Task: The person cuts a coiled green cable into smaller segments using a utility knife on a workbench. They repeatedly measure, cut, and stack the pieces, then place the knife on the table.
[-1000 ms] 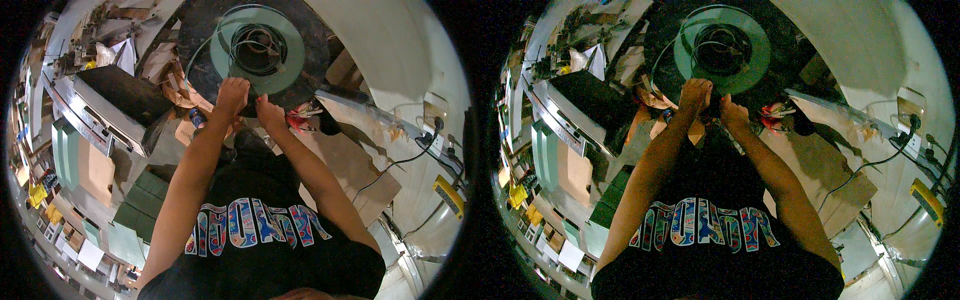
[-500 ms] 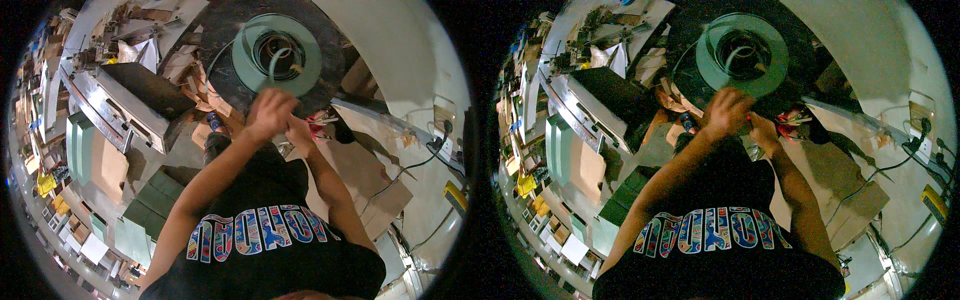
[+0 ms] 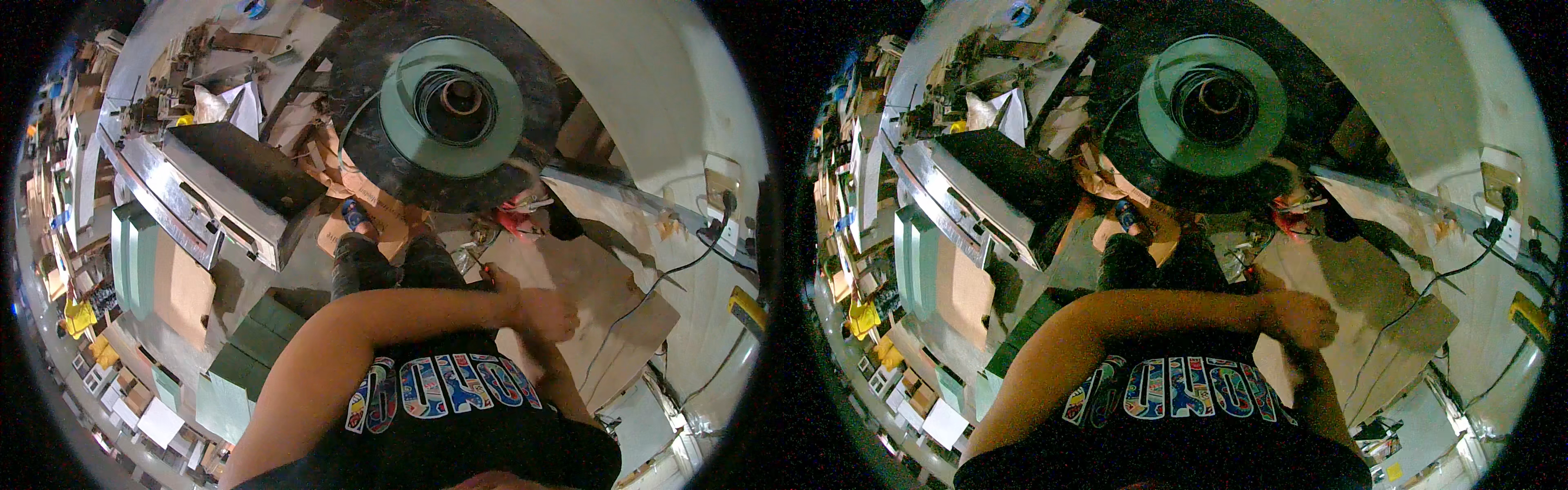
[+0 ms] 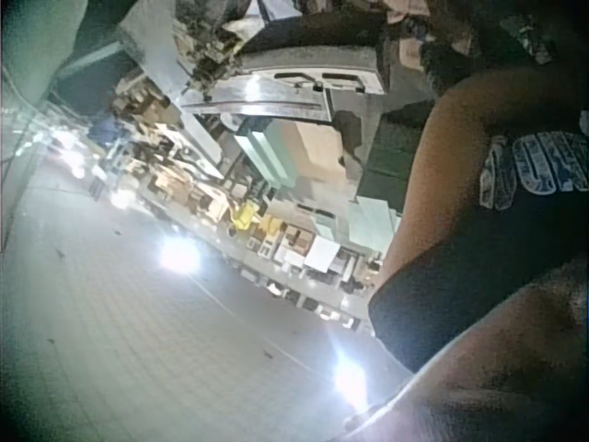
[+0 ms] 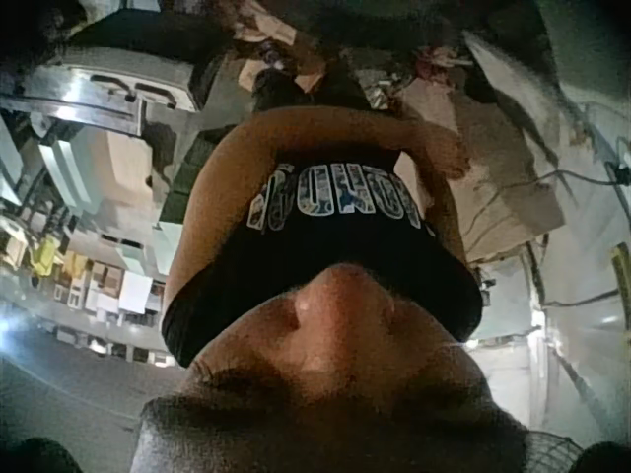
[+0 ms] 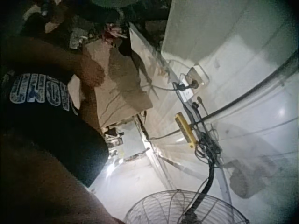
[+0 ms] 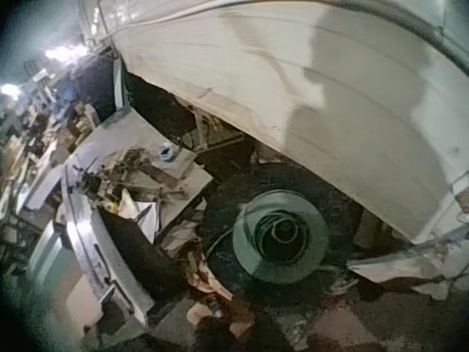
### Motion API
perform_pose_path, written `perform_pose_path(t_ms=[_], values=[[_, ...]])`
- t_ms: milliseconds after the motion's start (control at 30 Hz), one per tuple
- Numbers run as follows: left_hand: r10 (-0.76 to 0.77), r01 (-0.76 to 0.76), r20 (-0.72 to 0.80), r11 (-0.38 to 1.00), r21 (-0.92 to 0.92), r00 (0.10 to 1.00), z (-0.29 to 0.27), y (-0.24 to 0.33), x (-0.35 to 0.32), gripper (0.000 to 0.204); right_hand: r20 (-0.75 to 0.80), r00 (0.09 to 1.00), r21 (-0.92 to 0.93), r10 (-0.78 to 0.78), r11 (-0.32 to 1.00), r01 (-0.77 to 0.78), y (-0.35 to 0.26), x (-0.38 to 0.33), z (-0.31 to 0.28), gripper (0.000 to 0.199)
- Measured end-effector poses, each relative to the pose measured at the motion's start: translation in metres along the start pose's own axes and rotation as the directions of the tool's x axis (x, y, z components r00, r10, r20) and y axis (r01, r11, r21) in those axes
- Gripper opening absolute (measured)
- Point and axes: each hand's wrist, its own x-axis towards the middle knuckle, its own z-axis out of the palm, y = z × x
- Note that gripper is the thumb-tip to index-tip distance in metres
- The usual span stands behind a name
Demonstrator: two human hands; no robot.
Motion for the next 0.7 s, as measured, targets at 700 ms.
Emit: perform_pose_path(t_ms=[700], values=[[-0.842, 0.923, -0.379, 0.351, 0.157, 0.385, -0.107, -0.115, -0.151, 0.049, 0.022, 0.998, 0.433, -0.051, 0.901, 0.037, 0.003, 0.007, -0.02, 0.025]])
